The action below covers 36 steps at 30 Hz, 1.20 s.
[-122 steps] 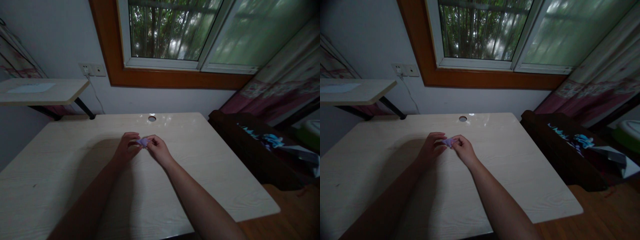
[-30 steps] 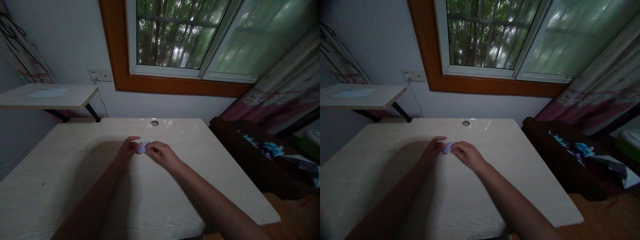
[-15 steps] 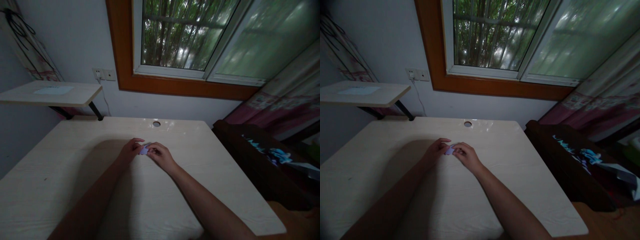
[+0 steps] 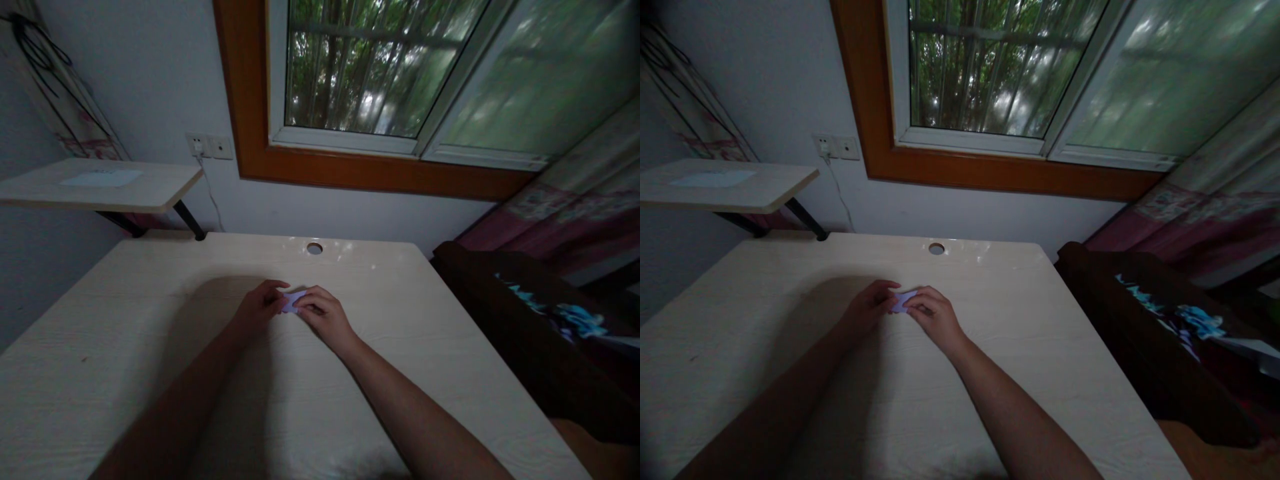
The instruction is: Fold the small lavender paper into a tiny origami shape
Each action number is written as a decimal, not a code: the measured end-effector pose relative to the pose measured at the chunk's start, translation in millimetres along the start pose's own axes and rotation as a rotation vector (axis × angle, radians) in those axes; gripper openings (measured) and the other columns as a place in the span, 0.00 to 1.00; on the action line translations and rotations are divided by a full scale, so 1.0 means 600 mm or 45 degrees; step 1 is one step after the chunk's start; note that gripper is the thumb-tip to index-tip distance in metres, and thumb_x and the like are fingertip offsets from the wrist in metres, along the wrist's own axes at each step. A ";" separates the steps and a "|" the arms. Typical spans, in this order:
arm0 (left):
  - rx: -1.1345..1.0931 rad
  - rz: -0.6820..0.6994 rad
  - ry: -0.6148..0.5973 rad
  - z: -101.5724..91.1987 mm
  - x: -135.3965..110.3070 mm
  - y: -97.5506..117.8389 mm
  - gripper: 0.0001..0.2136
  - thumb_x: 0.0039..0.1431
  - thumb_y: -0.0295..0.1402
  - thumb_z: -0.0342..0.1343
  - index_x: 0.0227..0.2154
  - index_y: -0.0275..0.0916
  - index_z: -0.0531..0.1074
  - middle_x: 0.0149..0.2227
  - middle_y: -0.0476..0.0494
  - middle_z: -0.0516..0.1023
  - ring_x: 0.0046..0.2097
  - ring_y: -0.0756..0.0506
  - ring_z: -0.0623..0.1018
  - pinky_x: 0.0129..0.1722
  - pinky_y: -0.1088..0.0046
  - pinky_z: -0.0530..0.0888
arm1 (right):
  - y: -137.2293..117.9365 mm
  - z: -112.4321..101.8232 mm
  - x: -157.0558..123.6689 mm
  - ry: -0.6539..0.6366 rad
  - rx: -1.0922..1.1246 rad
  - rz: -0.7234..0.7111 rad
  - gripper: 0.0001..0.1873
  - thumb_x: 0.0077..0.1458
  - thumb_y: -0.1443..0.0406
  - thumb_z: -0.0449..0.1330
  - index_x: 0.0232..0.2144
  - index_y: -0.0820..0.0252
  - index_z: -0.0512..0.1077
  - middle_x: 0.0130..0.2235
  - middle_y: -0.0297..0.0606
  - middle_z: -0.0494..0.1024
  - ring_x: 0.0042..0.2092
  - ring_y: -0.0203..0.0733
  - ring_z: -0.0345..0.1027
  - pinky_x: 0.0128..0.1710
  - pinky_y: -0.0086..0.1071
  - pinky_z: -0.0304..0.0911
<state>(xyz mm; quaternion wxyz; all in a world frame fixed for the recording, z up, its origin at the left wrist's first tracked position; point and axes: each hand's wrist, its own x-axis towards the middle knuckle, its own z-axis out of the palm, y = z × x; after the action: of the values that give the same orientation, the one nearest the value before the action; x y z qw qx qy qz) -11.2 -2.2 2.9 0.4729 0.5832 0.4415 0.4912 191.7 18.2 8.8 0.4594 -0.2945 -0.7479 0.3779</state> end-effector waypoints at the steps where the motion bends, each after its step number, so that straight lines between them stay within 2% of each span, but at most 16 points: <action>1: 0.002 0.026 -0.009 -0.001 -0.001 0.000 0.17 0.56 0.39 0.61 0.46 0.38 0.72 0.28 0.50 0.75 0.30 0.50 0.75 0.32 0.75 0.71 | 0.000 -0.001 0.000 0.019 0.002 0.002 0.04 0.57 0.63 0.64 0.33 0.54 0.79 0.38 0.40 0.75 0.39 0.40 0.71 0.37 0.32 0.67; 4: 0.092 0.108 -0.015 -0.003 -0.005 0.002 0.14 0.56 0.39 0.62 0.42 0.37 0.75 0.33 0.45 0.78 0.35 0.48 0.79 0.37 0.73 0.75 | 0.000 -0.003 0.000 0.079 0.006 0.013 0.03 0.56 0.63 0.65 0.34 0.54 0.80 0.38 0.40 0.75 0.40 0.41 0.71 0.38 0.33 0.67; 8: 0.335 0.205 0.000 -0.003 -0.009 0.010 0.09 0.57 0.37 0.62 0.37 0.37 0.77 0.35 0.43 0.81 0.37 0.47 0.80 0.41 0.72 0.76 | 0.001 -0.006 0.001 0.151 0.004 0.026 0.03 0.56 0.63 0.65 0.33 0.53 0.80 0.37 0.40 0.76 0.40 0.41 0.71 0.39 0.33 0.67; 15: 0.509 0.447 0.051 0.004 -0.007 0.016 0.05 0.58 0.33 0.60 0.34 0.39 0.78 0.36 0.43 0.83 0.38 0.48 0.81 0.43 0.72 0.77 | -0.006 -0.006 0.001 0.122 0.083 0.012 0.05 0.56 0.62 0.66 0.34 0.54 0.80 0.37 0.40 0.76 0.40 0.40 0.71 0.37 0.32 0.68; 19: 0.479 0.390 0.089 0.007 -0.009 0.018 0.05 0.57 0.34 0.61 0.33 0.40 0.79 0.36 0.43 0.83 0.38 0.47 0.81 0.43 0.71 0.77 | -0.010 -0.007 0.003 0.135 0.109 0.027 0.06 0.55 0.60 0.66 0.35 0.52 0.81 0.38 0.41 0.76 0.42 0.42 0.71 0.41 0.34 0.68; 25: 0.401 0.246 0.064 0.009 -0.012 0.025 0.07 0.57 0.36 0.62 0.34 0.40 0.79 0.36 0.42 0.83 0.37 0.45 0.82 0.41 0.71 0.78 | -0.010 -0.007 0.003 0.154 0.071 0.056 0.05 0.54 0.59 0.67 0.32 0.53 0.81 0.36 0.40 0.77 0.40 0.42 0.71 0.41 0.36 0.67; 36: 0.543 0.315 0.015 0.011 -0.015 0.024 0.06 0.59 0.34 0.59 0.36 0.40 0.79 0.38 0.43 0.83 0.39 0.45 0.82 0.43 0.70 0.77 | -0.008 -0.006 0.005 0.174 0.204 0.144 0.05 0.54 0.61 0.66 0.31 0.55 0.79 0.36 0.39 0.77 0.40 0.42 0.71 0.41 0.35 0.65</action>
<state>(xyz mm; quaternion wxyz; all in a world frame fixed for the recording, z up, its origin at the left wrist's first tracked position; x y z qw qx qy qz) -5.2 -14.2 15.0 0.2728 0.7167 0.4632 0.4443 193.6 19.3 15.1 0.5095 -0.3235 -0.6644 0.4408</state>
